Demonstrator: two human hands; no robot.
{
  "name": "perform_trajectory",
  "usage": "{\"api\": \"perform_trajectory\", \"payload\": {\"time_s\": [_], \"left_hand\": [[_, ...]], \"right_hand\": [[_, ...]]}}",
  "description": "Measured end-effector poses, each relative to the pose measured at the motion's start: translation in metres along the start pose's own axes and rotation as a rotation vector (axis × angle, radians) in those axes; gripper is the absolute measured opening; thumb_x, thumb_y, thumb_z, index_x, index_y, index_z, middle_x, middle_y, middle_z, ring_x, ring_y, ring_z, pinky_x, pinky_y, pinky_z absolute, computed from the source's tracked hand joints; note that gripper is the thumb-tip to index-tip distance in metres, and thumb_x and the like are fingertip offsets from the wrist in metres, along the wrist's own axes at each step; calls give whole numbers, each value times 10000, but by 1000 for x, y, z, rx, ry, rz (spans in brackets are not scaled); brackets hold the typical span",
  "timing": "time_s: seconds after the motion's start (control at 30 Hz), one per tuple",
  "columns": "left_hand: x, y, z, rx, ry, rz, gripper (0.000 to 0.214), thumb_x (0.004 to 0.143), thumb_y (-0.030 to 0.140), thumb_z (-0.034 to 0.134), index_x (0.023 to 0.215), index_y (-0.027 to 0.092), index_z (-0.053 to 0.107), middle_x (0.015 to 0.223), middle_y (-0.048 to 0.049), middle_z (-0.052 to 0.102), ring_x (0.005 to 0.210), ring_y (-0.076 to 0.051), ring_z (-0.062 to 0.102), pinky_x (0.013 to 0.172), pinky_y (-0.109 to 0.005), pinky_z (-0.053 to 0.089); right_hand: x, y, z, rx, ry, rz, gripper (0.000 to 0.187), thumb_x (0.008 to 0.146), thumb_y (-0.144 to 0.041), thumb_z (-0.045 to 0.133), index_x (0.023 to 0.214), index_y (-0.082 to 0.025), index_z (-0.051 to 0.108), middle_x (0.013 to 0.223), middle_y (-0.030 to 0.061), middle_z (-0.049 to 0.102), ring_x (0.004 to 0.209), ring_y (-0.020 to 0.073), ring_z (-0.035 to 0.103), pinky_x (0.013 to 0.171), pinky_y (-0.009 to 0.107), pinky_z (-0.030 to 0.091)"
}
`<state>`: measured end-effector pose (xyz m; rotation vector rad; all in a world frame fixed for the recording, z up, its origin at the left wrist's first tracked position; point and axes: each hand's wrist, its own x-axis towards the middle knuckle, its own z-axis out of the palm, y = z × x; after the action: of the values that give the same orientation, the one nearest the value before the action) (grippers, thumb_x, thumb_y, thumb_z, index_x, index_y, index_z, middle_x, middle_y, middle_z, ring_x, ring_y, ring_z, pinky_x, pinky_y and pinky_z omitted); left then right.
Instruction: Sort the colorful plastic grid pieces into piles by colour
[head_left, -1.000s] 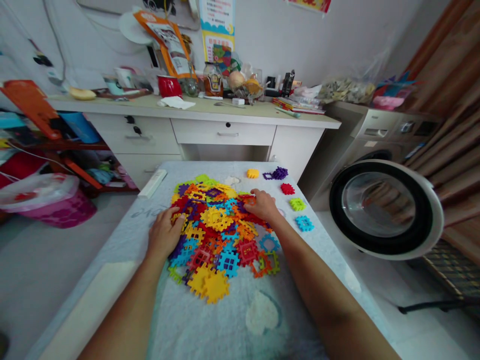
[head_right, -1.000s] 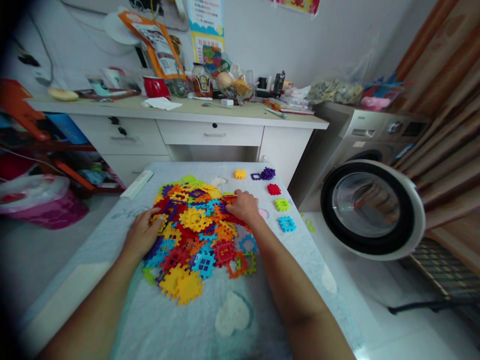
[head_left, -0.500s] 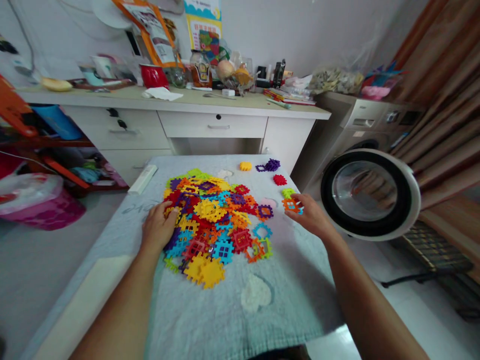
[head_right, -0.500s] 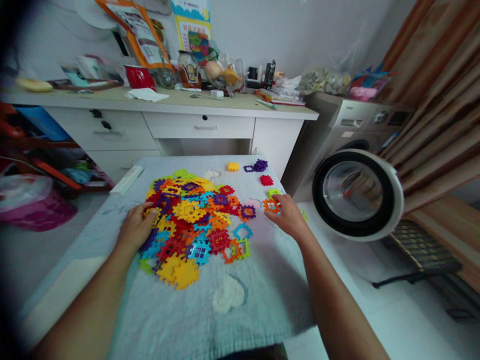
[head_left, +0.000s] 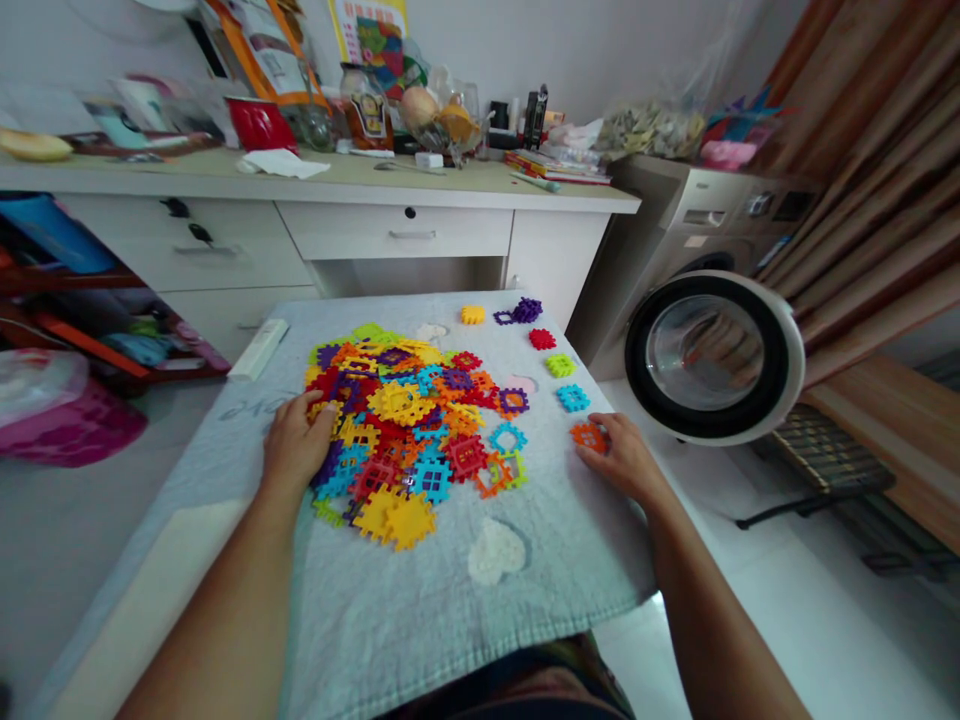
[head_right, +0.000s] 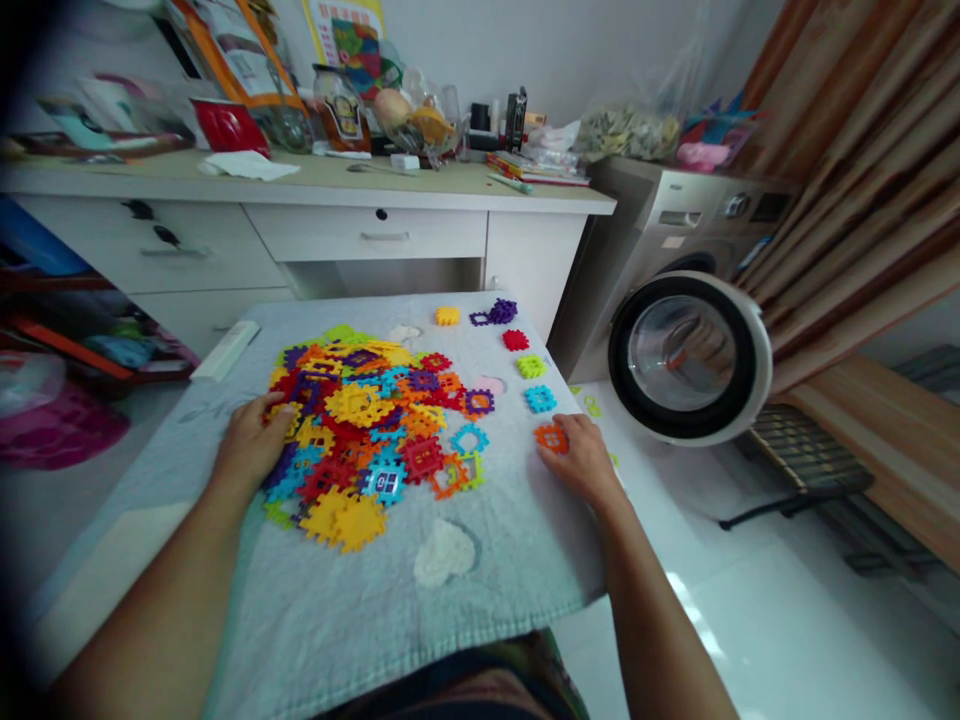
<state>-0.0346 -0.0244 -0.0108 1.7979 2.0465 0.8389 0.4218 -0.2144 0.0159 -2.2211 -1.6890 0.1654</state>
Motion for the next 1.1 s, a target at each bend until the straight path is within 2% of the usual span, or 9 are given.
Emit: {"api": "perform_trajectory", "payload": {"time_s": [0.17, 0.3, 0.43, 0.67, 0.87, 1.1], "left_hand": [[1, -1, 1, 6, -7, 11, 526, 879, 466, 465, 1302, 180, 592, 1338, -160, 558, 1279, -331, 516, 1121, -502, 390], [0, 1, -1, 3, -11, 17, 545, 876, 483, 443, 1304, 179, 588, 1323, -156, 563, 1283, -323, 512, 1125, -476, 390], [-1, 2, -2, 12, -17, 4, 549, 871, 489, 433, 1299, 182, 588, 1324, -156, 559, 1270, -326, 521, 1111, -479, 400], [1, -1, 0, 12, -16, 13, 531, 878, 479, 449, 1292, 180, 597, 1329, -160, 560, 1256, -330, 534, 1107, -492, 409], [-1, 1, -1, 8, -11, -4, 532, 881, 473, 445, 1302, 186, 596, 1347, -157, 555, 1277, -327, 519, 1123, -481, 393], [0, 0, 0, 4, -8, -6, 525, 881, 476, 451, 1302, 197, 595, 1348, -146, 556, 1258, -320, 531, 1103, -477, 411]], "right_hand": [[0, 1, 0, -5, 6, 6, 493, 796, -344, 626, 1257, -170, 622, 1158, 132, 639, 1074, 250, 620, 1023, 370, 455], [-2, 4, 2, 5, 7, 12, 526, 783, -315, 625, 1291, -182, 598, 1180, 124, 639, 1104, 247, 609, 1034, 374, 445], [1, 2, -4, -77, -34, 28, 549, 770, -299, 637, 1307, -193, 597, 1265, 143, 618, 1190, 279, 572, 1072, 417, 401], [39, -21, -22, -187, -55, 24, 519, 862, -404, 606, 1323, -167, 579, 1252, 168, 643, 1195, 311, 574, 1046, 427, 394], [65, -41, -4, -209, 5, 166, 581, 873, -470, 579, 1322, -104, 541, 1221, 223, 639, 1153, 341, 596, 970, 411, 441], [69, -37, 10, -202, 59, 196, 533, 845, -400, 596, 1295, -118, 552, 1178, 203, 640, 1116, 323, 608, 958, 383, 442]]}}
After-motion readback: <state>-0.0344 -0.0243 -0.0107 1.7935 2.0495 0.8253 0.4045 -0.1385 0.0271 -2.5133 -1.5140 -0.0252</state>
